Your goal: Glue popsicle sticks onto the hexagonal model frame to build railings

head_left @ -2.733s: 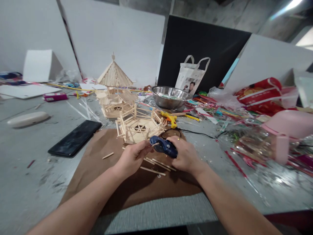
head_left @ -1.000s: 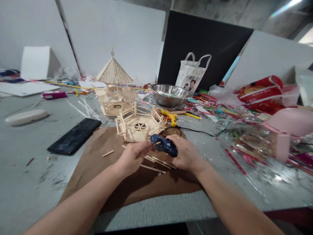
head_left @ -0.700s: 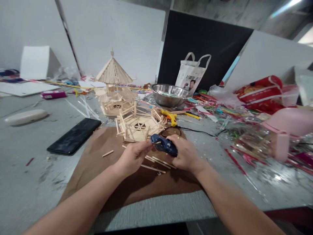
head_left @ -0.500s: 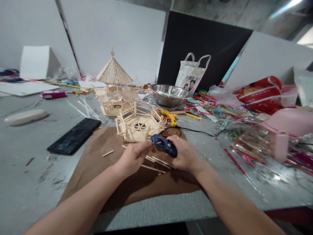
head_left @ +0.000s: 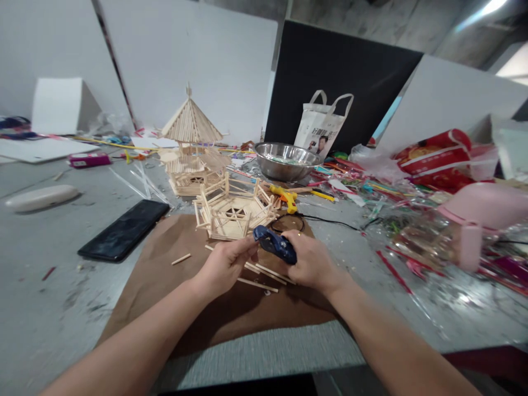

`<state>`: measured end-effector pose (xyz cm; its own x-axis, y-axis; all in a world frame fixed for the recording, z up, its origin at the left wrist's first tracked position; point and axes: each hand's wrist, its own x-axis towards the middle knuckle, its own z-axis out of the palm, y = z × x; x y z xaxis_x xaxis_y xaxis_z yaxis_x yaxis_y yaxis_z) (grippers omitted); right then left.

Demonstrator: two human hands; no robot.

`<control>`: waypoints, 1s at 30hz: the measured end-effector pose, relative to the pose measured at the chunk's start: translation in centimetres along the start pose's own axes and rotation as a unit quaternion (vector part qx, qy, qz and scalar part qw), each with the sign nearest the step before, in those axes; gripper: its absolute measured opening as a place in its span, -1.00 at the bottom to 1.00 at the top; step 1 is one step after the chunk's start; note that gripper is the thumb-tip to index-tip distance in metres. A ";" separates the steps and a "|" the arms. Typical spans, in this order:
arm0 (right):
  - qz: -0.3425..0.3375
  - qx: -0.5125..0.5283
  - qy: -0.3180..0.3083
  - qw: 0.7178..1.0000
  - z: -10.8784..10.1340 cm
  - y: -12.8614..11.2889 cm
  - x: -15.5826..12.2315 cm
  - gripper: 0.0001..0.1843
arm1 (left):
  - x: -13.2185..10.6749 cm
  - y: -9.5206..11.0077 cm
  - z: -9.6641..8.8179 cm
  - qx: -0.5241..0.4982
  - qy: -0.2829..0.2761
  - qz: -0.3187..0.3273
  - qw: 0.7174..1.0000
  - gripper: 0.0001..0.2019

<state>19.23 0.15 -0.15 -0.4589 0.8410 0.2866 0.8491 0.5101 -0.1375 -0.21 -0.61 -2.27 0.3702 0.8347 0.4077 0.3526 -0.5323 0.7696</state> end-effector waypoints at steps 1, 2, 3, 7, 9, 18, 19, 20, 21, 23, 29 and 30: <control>0.003 -0.001 -0.002 1.000 0.0 0.0 0.0 -0.63 | 0.0 0.0 0.0 0.000 0.001 -0.002 1.000 -0.76; 0.006 -0.001 -0.004 1.000 0.0 -0.1 0.0 -0.64 | 0.0 0.1 0.0 0.000 0.001 -0.005 1.000 -0.76; 0.009 -0.002 -0.005 1.000 -0.1 -0.1 0.0 -0.64 | 0.0 0.1 0.0 0.000 0.001 -0.007 1.000 -0.76; 0.012 -0.005 -0.002 1.000 -0.1 -0.2 0.1 -0.66 | 0.0 0.2 0.0 0.001 0.002 -0.010 1.000 -0.75; 0.013 -0.005 -0.002 1.000 -0.1 -0.2 0.1 -0.68 | 0.1 0.2 0.1 -0.002 0.002 -0.009 1.000 -0.75; 0.014 -0.015 0.004 1.000 -0.2 -0.2 0.2 -0.73 | 0.1 0.1 0.2 -0.013 0.001 -0.032 0.999 -0.78; 0.015 -0.018 0.006 1.000 -0.2 -0.2 0.2 -0.75 | 0.1 0.1 0.2 -0.013 0.000 -0.032 0.999 -0.78; 0.018 -0.021 0.008 1.000 -0.1 -0.2 0.2 -0.76 | 0.1 0.0 0.2 -0.011 0.000 -0.031 0.999 -0.77; 0.020 -0.023 0.010 0.999 -0.1 -0.2 0.2 -0.78 | 0.1 -0.1 0.2 -0.008 -0.002 -0.029 1.000 -0.77; 0.026 -0.028 0.013 0.999 0.1 -0.2 0.2 -0.81 | 0.1 -0.2 0.3 -0.003 -0.006 -0.025 1.000 -0.75; 0.098 -0.071 0.061 0.991 0.3 1.2 0.5 -0.66 | 0.4 0.1 0.2 0.000 -0.005 -0.062 0.998 -0.72; 0.125 -0.082 0.074 0.986 0.2 1.7 0.6 -0.63 | 0.5 0.2 0.1 0.003 -0.004 -0.071 0.997 -0.72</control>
<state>20.39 1.55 -0.37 -0.1979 0.8949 0.4000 0.9670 0.2450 -0.0696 0.14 -0.35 -1.99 0.3232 0.9004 0.2912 0.4068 -0.4101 0.8163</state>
